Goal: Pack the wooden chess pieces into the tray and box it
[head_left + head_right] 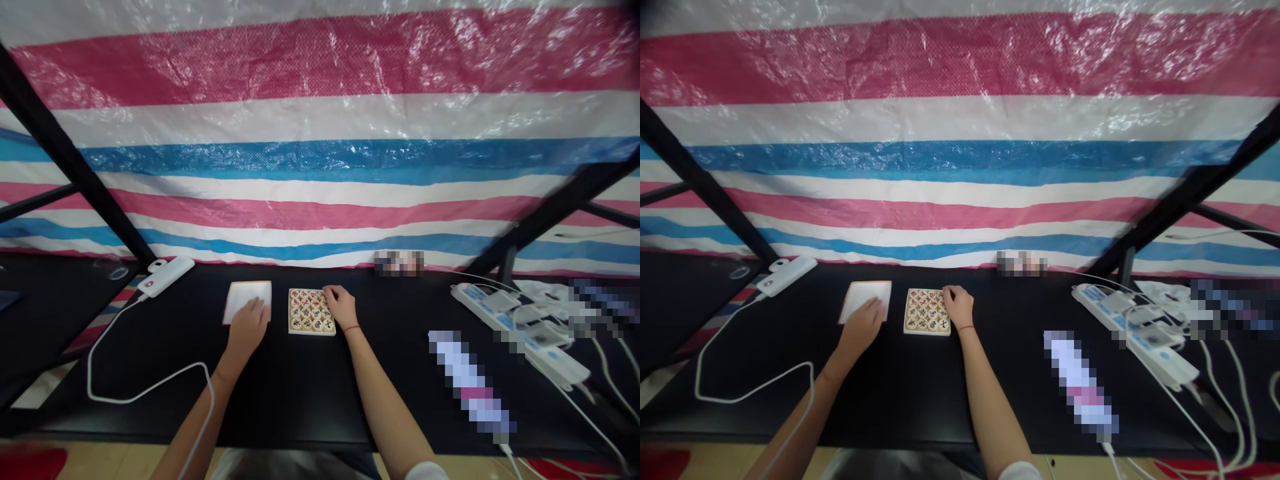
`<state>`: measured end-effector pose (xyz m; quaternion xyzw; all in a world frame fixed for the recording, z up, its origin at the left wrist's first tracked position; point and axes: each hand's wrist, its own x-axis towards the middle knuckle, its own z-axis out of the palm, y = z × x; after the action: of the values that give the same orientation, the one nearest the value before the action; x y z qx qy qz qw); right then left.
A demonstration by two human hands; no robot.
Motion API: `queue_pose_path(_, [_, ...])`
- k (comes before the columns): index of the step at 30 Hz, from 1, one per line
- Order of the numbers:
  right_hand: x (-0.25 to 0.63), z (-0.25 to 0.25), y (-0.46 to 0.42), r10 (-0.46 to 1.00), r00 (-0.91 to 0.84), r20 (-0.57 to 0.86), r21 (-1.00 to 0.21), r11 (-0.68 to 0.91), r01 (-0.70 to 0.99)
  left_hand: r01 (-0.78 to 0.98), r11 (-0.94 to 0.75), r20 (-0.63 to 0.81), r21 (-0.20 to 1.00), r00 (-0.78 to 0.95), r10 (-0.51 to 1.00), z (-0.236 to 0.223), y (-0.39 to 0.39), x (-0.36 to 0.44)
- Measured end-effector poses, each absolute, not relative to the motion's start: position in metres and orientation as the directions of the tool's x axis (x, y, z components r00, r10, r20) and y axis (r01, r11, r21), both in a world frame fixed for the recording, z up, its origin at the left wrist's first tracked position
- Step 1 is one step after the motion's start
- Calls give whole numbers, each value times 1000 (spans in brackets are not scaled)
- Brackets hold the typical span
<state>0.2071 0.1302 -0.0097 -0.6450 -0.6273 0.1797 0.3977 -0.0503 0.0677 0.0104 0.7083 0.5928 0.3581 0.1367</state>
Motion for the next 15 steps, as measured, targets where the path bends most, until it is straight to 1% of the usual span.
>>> queue_pose_path(3, [206,-9,126,953,138,271,-739,114,663,793,-251,322,556,73,944,6,63,-42])
queue_pose_path(6, [202,-8,121,951,145,273,-736,109,668,850,-313,284,424,203,937,8,50,-34])
queue_pose_path(8, [199,-6,120,950,158,270,-734,97,672,859,-349,266,375,261,928,11,44,-32])
queue_pose_path(11, [195,-4,118,949,171,264,-735,84,673,866,-356,254,351,277,926,13,41,-34])
queue_pose_path(15, [192,-1,114,951,161,264,-739,92,667,873,-332,247,356,255,935,11,44,-42])
